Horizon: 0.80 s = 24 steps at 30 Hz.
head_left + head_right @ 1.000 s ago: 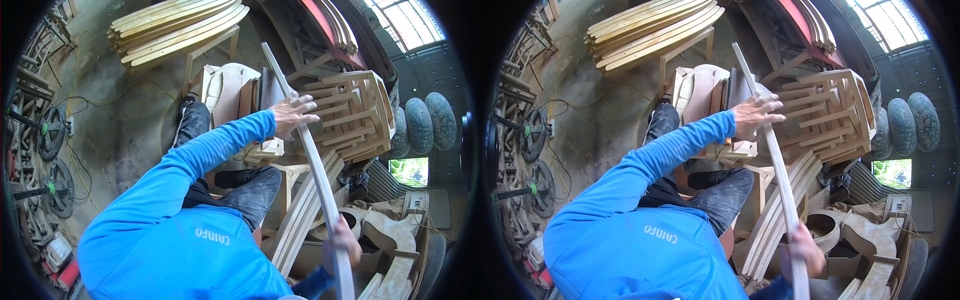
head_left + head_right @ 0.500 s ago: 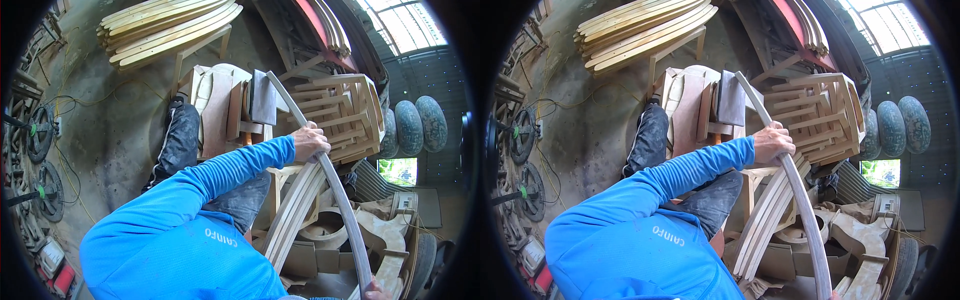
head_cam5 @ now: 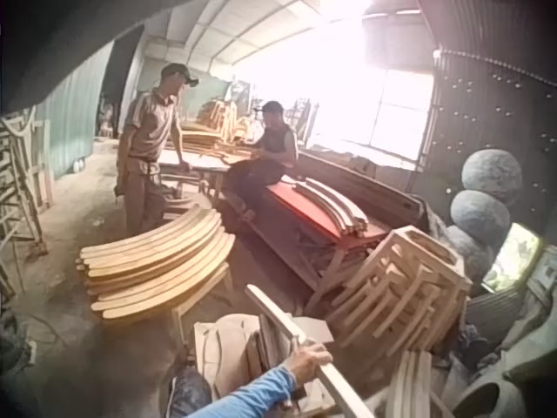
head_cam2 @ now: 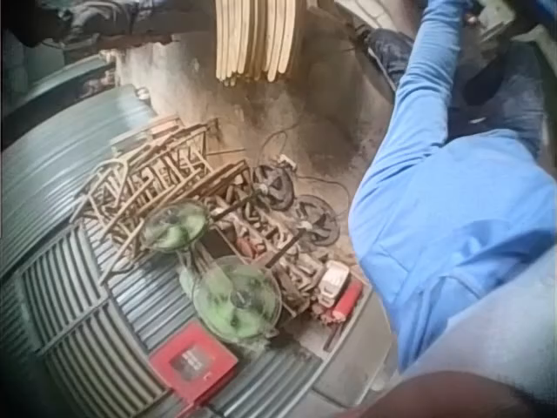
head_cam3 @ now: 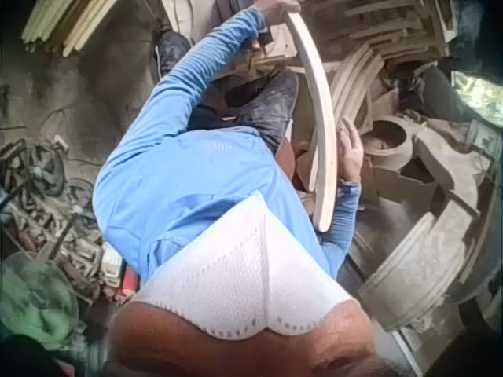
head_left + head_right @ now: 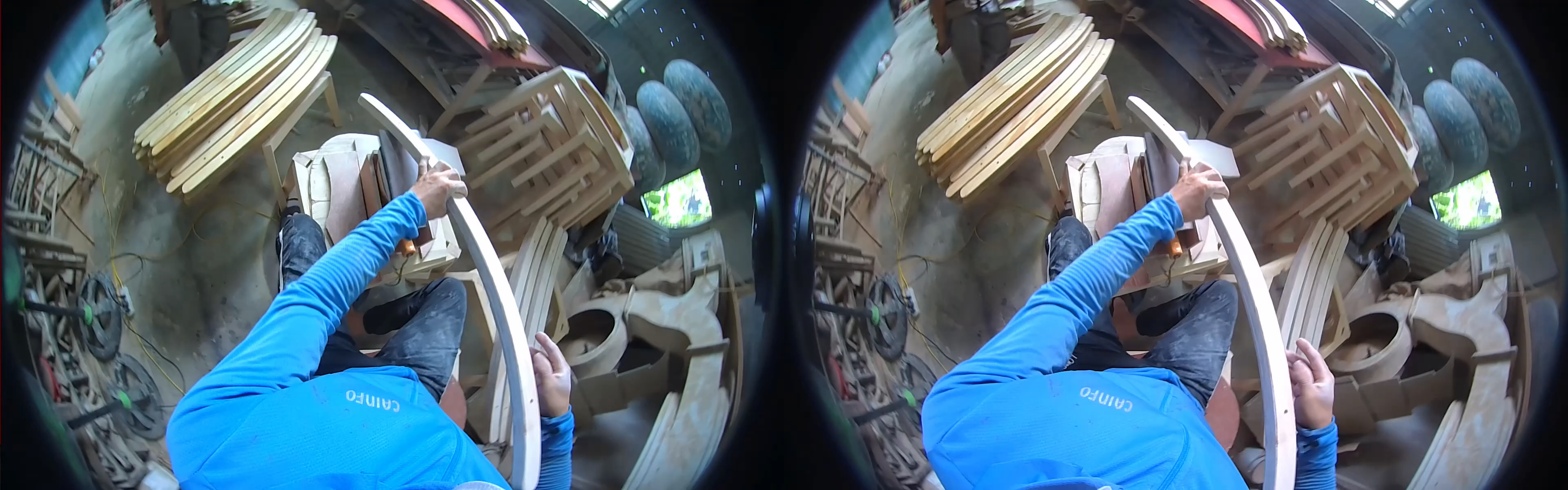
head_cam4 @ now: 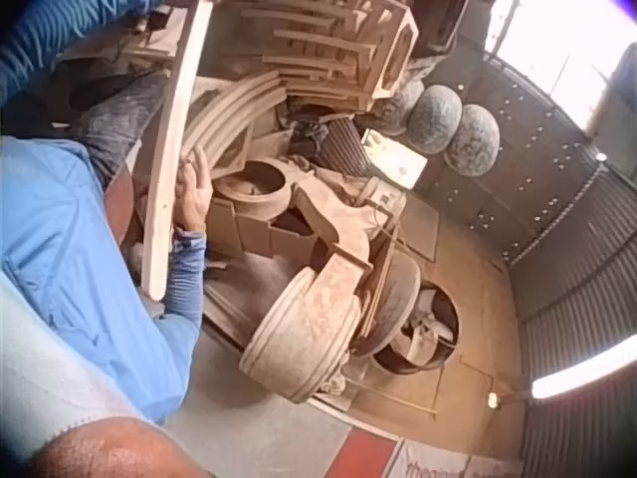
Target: Sanding curved wooden furniture components using a sanding block.
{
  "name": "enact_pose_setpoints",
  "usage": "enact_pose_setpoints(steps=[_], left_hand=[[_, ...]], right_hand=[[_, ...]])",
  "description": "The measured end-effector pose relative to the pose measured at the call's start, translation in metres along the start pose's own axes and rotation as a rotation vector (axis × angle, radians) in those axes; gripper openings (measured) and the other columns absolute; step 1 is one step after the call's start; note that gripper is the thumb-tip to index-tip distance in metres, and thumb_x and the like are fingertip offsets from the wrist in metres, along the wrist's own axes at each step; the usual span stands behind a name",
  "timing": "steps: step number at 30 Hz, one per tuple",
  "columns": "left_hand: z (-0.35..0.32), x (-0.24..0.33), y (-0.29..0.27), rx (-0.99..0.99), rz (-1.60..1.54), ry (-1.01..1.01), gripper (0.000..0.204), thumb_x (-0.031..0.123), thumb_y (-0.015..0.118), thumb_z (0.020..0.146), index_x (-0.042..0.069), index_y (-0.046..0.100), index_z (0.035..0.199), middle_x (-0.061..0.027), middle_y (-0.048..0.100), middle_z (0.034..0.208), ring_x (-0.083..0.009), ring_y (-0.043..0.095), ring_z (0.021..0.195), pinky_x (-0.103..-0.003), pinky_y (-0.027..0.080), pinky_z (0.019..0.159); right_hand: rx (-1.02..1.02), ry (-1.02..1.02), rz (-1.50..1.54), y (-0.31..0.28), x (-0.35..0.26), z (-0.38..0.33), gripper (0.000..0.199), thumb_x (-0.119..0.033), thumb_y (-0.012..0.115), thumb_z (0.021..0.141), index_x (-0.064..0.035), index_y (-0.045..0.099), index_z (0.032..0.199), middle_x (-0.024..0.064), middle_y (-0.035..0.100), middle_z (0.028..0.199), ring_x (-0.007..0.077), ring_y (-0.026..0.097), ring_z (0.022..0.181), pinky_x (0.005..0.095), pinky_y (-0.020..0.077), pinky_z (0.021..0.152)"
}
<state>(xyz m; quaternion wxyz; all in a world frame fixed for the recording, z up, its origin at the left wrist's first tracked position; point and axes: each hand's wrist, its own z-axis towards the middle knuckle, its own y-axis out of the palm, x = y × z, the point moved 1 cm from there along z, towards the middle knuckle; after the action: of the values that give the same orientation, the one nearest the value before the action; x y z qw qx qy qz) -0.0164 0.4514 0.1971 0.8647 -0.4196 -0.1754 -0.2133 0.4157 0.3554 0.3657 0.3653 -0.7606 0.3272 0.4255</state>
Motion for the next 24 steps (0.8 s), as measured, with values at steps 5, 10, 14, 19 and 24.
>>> enact_pose_setpoints(steps=[5, 10, 14, 19, 24], left_hand=[[-0.035, 0.076, 0.029, 0.107, -0.018, 0.080, 0.034, 0.009, 0.081, 0.066, 0.025, 0.071, 0.094, 0.0038, 0.064, 0.103, -0.0225, 0.056, 0.121, -0.066, 0.018, 0.113], [-0.041, 0.126, 0.033, 0.108, -0.126, 0.064, 0.039, 0.006, 0.080, 0.072, 0.021, 0.069, 0.107, -0.0026, 0.061, 0.115, -0.0255, 0.051, 0.130, -0.070, 0.014, 0.117], [-0.037, 0.123, 0.035, 0.143, -0.048, 0.084, 0.064, 0.009, 0.086, 0.062, 0.021, 0.064, 0.120, -0.0057, 0.055, 0.129, -0.0283, 0.044, 0.140, -0.069, 0.012, 0.118], [-0.060, 0.087, -0.005, 0.216, -0.100, -0.241, 0.088, 0.005, 0.076, 0.070, 0.015, 0.042, 0.151, -0.0211, 0.032, 0.157, -0.0429, 0.026, 0.151, -0.067, 0.019, 0.120], [-0.106, 0.067, -0.039, 0.453, -0.100, -0.458, 0.077, 0.003, 0.069, 0.074, 0.010, 0.047, 0.147, -0.0257, 0.036, 0.151, -0.0456, 0.035, 0.142, -0.052, 0.030, 0.119]], right_hand=[[-0.387, 0.391, 0.475, 0.003, 0.027, -0.048, 0.099, -0.025, 0.071, 0.095, -0.0200, 0.001, 0.165, 0.0336, 0.061, 0.126, 0.0395, 0.073, 0.086, 0.0481, 0.0624, 0.069], [-0.258, 0.286, 0.328, -0.001, 0.034, -0.089, 0.106, -0.005, 0.070, 0.089, -0.0197, -0.002, 0.166, 0.0217, 0.067, 0.098, 0.0243, 0.062, 0.058, 0.0358, 0.0533, 0.050], [-0.076, 0.129, 0.037, 0.024, 0.027, -0.082, 0.097, 0.000, 0.063, 0.091, -0.0140, 0.004, 0.166, 0.0114, 0.064, 0.105, 0.0174, 0.058, 0.056, 0.0330, 0.0509, 0.047], [-0.100, -0.365, -0.674, 0.062, 0.012, 0.015, 0.088, -0.008, 0.067, 0.090, -0.0097, 0.019, 0.164, 0.0237, 0.064, 0.132, 0.0325, 0.072, 0.101, 0.0412, 0.0574, 0.086], [-0.180, -0.569, -0.814, 0.129, -0.036, 0.172, 0.084, -0.020, 0.067, 0.093, -0.0155, 0.021, 0.163, 0.0330, 0.061, 0.133, 0.0504, 0.065, 0.112, 0.0514, 0.0550, 0.092]])
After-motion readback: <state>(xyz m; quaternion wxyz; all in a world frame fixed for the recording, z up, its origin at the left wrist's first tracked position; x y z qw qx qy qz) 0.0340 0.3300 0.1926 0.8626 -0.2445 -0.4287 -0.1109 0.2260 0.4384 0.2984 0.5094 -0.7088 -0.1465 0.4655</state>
